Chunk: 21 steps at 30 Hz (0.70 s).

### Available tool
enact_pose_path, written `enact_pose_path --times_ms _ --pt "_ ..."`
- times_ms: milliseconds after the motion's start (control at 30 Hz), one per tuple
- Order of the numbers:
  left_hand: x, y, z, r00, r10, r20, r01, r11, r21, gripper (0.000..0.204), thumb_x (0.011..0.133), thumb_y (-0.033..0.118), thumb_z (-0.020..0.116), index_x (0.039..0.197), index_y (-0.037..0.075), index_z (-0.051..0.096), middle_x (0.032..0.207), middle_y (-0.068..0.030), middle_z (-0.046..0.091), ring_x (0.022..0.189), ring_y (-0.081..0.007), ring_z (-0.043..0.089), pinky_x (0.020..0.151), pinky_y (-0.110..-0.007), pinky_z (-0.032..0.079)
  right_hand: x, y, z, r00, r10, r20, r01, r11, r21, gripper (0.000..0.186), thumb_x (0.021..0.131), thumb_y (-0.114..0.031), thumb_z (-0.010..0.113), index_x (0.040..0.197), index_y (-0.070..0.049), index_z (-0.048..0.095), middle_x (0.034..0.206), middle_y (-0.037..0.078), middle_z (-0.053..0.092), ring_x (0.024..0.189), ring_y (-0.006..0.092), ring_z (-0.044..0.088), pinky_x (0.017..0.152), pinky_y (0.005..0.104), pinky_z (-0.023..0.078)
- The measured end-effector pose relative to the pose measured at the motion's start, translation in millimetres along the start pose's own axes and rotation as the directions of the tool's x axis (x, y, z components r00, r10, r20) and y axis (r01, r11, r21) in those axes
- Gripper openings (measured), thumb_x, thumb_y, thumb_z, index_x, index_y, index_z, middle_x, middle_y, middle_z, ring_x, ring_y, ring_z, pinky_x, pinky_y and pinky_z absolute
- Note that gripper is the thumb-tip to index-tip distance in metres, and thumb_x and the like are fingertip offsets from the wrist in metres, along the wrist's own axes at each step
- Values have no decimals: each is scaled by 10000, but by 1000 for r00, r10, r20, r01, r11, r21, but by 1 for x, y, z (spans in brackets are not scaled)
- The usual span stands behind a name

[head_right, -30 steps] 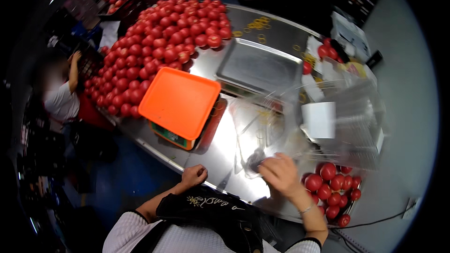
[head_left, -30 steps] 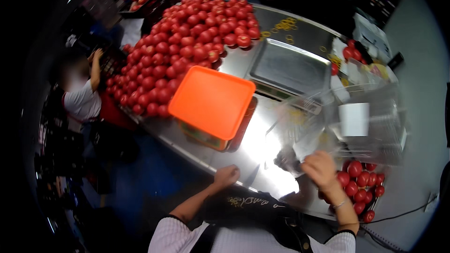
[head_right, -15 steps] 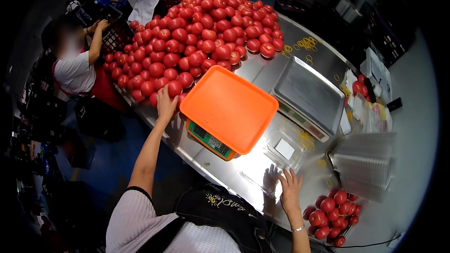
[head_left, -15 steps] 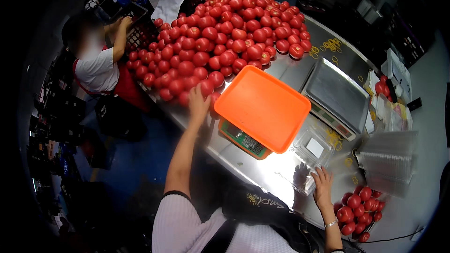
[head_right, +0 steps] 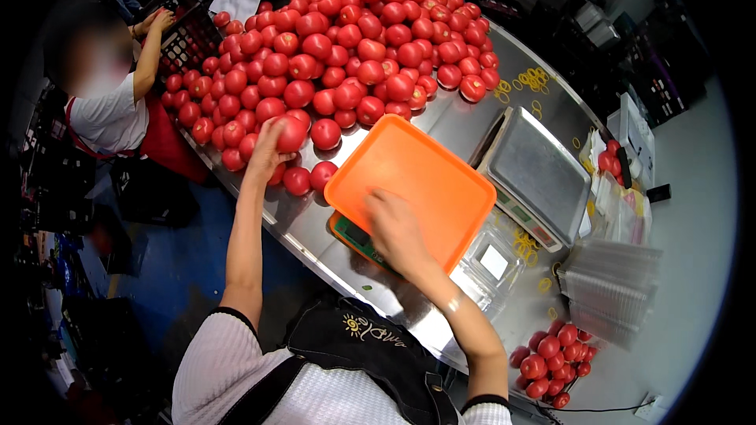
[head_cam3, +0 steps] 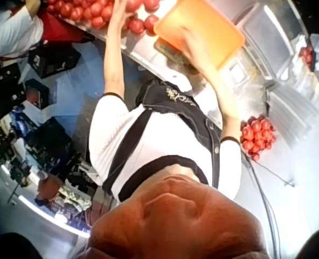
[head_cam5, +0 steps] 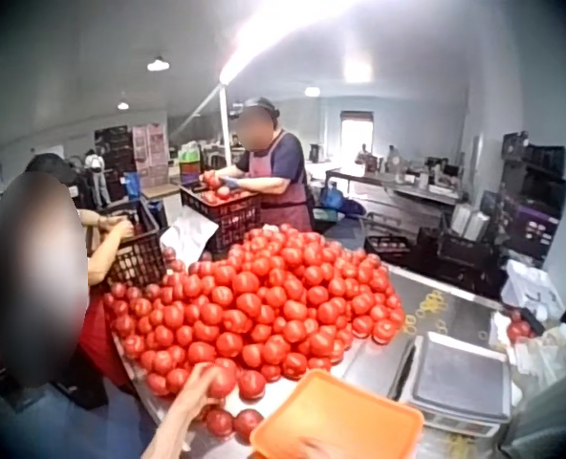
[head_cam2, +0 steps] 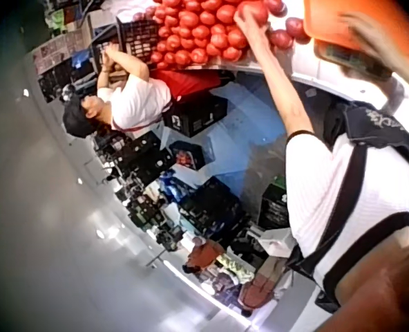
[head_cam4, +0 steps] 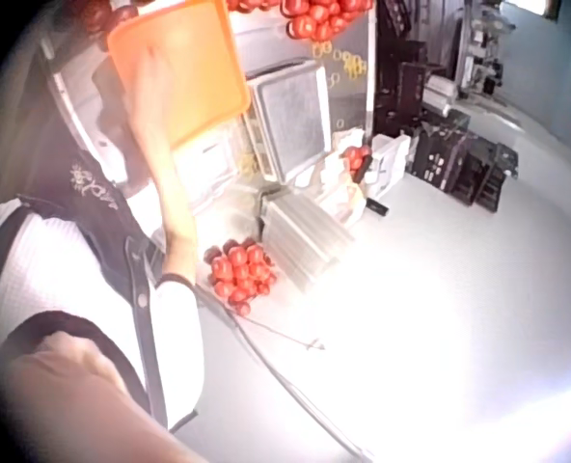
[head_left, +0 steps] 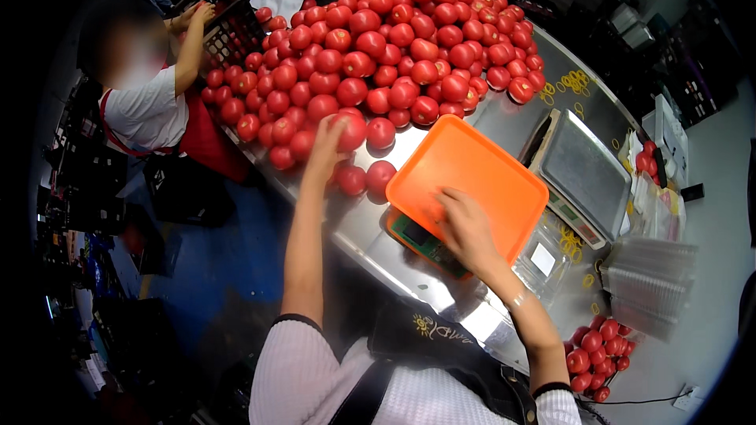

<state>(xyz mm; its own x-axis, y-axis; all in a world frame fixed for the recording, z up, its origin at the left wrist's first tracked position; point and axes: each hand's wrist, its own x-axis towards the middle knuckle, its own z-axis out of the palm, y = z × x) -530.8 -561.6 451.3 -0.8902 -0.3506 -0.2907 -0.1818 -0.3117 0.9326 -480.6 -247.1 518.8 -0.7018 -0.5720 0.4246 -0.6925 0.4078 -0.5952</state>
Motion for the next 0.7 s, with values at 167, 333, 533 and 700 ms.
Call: enact_pose_path --times_ms 167,333,533,700 --pt "-18 30 -36 997 82 -6 -82 979 -185 563 875 341 628 1330 193 332 1118 -99 568 877 -220 633 541 -267 482 95 18 148 824 147 548 254 769 -587 354 838 -125 520 1170 -2 518 1150 191 532 1003 341 552 920 588 397" --pt "-56 8 -80 997 69 -45 -76 975 -210 594 854 227 649 1343 175 317 1120 -110 563 861 -210 628 531 -247 471 120 43 213 608 609 509 17 631 -776 437 851 -204 553 1245 -37 464 1189 182 510 987 328 569 767 577 506" --pt "-79 23 -48 992 128 4 -128 989 70 730 737 122 744 1337 125 327 1193 -120 492 1043 -228 547 775 -330 514 138 19 123 825 240 511 -105 955 -279 689 663 -117 760 1256 -135 410 1160 208 436 974 447 520 820 461 499" --pt "-65 3 48 901 282 331 -404 823 399 686 704 245 786 1249 83 402 1091 -124 537 989 -232 564 839 -341 490 93 16 -13 924 316 216 -232 911 -342 876 549 -70 819 1300 -62 371 1194 202 438 1063 416 458 935 461 413"
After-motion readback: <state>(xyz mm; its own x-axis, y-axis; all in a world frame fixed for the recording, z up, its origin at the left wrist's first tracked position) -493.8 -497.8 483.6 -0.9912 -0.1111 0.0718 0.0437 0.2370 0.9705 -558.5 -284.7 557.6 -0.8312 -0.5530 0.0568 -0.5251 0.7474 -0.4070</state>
